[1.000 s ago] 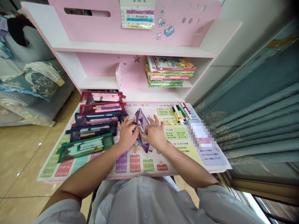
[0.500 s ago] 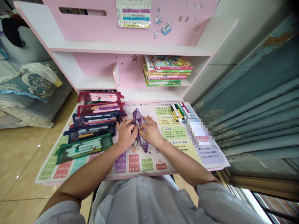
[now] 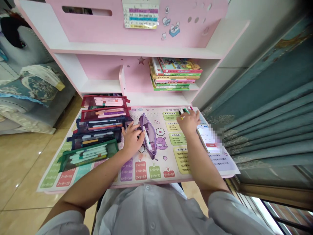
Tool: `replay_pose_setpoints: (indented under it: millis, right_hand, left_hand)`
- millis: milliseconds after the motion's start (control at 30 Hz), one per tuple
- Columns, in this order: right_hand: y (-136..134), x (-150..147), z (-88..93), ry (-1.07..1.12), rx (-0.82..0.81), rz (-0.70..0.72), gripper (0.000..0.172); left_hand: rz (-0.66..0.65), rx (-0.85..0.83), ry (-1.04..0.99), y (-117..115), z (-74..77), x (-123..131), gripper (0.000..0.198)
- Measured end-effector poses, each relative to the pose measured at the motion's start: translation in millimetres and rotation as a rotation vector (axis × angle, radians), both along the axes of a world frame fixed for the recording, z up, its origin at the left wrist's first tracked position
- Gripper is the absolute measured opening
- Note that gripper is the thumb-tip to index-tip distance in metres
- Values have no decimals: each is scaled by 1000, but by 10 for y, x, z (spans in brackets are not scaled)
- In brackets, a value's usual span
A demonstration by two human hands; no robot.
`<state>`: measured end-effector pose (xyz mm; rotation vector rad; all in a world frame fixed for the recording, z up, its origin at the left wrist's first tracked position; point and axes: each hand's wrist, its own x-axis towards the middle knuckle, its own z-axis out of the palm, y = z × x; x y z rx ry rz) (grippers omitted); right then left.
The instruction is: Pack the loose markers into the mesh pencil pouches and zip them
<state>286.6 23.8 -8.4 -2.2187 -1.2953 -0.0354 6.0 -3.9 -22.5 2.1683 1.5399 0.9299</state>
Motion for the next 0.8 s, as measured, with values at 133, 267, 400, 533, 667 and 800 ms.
replay_pose_setpoints:
  millis: [133,267,400,533,667,800]
  right_hand:
    - [48,311,-64,1,-126,-211,30]
    - [91,406,-139,-12,-279,-234,44]
    - [133,428,-193,-22,-362,-243,50]
    - [150,448,-211,-3,-385,-243,49]
    - [160,456,-212,6,-395,-239,49]
    - [127,395,-149,19,-330,-216,48]
  left_hand:
    - [-2,-2,-2,5,-3,-8,27]
    - [0,5,-12,19,-24,-16,27]
    - [-2,0,-16,22,-36,-13,27]
    - [1,1,-17,16,-39,-8,27]
    - [-7,3,-26,17,-49,-14,27]
    - [-6,7,-28,20,-60,-19,26]
